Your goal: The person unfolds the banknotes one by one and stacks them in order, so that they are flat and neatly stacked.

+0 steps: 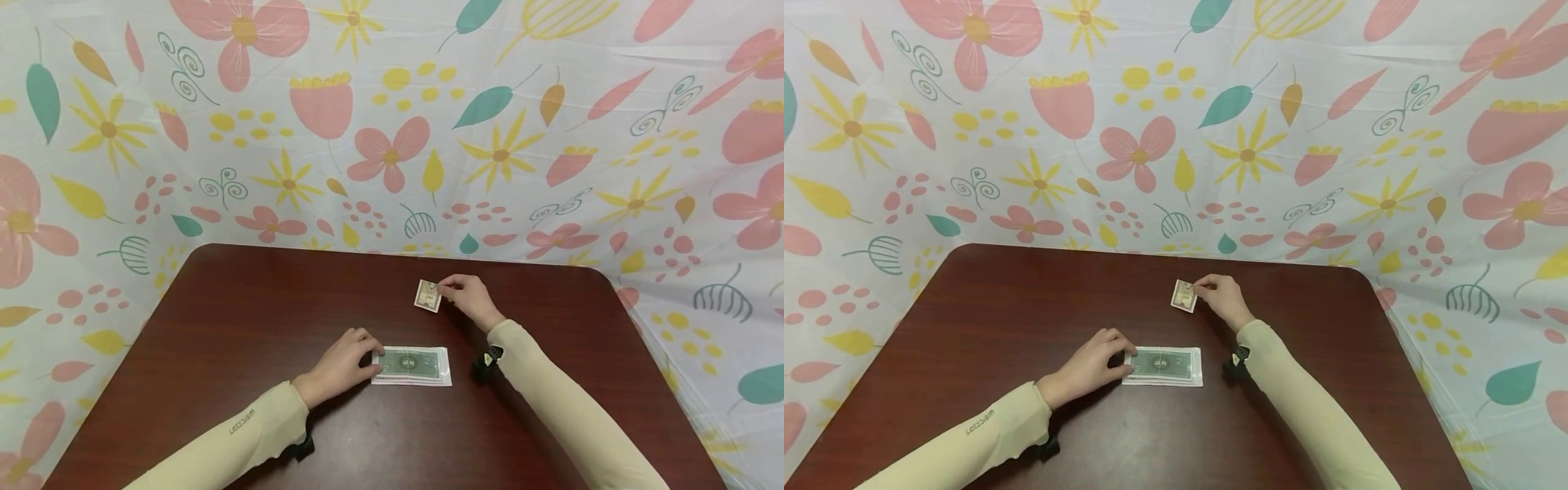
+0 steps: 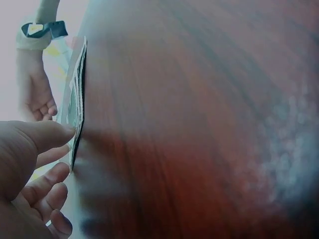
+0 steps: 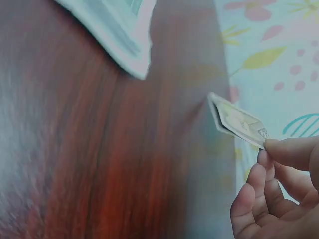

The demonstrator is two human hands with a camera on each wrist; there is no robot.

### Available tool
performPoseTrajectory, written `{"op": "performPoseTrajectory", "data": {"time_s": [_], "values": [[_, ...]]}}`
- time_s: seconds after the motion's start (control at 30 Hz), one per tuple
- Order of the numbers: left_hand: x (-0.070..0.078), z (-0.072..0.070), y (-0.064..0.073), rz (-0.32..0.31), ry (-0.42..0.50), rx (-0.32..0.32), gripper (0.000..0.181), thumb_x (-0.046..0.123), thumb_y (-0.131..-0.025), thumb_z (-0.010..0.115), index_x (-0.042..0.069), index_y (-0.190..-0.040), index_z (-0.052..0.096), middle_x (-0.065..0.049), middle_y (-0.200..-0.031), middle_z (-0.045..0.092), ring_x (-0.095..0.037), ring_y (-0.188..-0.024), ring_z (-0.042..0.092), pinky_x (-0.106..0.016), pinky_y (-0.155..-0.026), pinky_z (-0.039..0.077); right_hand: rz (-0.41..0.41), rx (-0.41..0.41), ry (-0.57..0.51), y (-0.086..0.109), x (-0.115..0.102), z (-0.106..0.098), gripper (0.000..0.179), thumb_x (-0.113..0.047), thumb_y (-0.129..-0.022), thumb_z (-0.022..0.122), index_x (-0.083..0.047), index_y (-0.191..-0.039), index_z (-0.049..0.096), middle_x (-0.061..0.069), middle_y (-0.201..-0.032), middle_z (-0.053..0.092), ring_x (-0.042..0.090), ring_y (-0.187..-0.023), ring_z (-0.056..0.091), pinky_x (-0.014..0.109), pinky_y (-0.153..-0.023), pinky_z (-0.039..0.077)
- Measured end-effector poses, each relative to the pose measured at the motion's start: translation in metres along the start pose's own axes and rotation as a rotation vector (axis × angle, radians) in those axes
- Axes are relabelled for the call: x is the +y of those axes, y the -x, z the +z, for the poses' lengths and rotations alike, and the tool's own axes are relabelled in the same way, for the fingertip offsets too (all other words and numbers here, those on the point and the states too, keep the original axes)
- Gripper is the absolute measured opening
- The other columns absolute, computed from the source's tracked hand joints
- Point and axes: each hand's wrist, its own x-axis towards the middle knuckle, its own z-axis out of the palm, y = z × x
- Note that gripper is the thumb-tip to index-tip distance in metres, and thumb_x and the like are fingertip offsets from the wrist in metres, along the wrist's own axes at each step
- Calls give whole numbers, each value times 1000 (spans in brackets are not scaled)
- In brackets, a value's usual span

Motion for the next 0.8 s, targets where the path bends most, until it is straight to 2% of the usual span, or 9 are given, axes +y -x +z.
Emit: {"op": "performPoseTrajectory", "data": {"time_s": [0.13, 0.3, 0.5, 0.67, 0.8], "values": [[0, -1, -1, 6, 1, -3, 20, 23, -96, 78, 15, -114, 74, 0, -112, 63, -18, -99, 54, -36, -82, 50, 14, -29, -71, 7, -6, -3, 23, -21, -103, 67, -3, -114, 77, 15, -105, 72, 31, -88, 63, 40, -76, 54], [0, -5, -2, 17, 24, 23, 17, 21, -96, 77, 14, -112, 74, 0, -109, 64, -18, -99, 55, -36, -83, 51, 27, -67, -79, 18, -13, -5, 23, -21, -102, 68, -4, -114, 77, 11, -107, 74, 28, -86, 63, 37, -75, 54], [0, -10, -8, 43, 42, 94, 13, 16, -96, 76, 14, -109, 75, 0, -104, 67, -17, -94, 55, -35, -81, 51, 1, -126, -71, 32, -23, -4, 20, -21, -100, 72, -6, -110, 79, 7, -104, 74, 25, -78, 60, 36, -70, 51], [2, -10, -14, 39, 64, 146, 12, 16, -96, 76, 15, -107, 75, 3, -100, 68, -16, -95, 58, -34, -82, 53, -43, -197, -81, 42, -31, -3, 19, -22, -100, 72, -8, -109, 79, 8, -110, 73, 33, -83, 62, 44, -77, 55], [6, -11, -20, 46, 100, 217, 12, 17, -96, 76, 14, -108, 75, 4, -100, 69, -15, -96, 59, -34, -82, 53, -66, -251, -50, 48, -40, -2, 16, -23, -100, 71, -12, -108, 80, 6, -113, 74, 37, -89, 65, 47, -80, 56]]}}
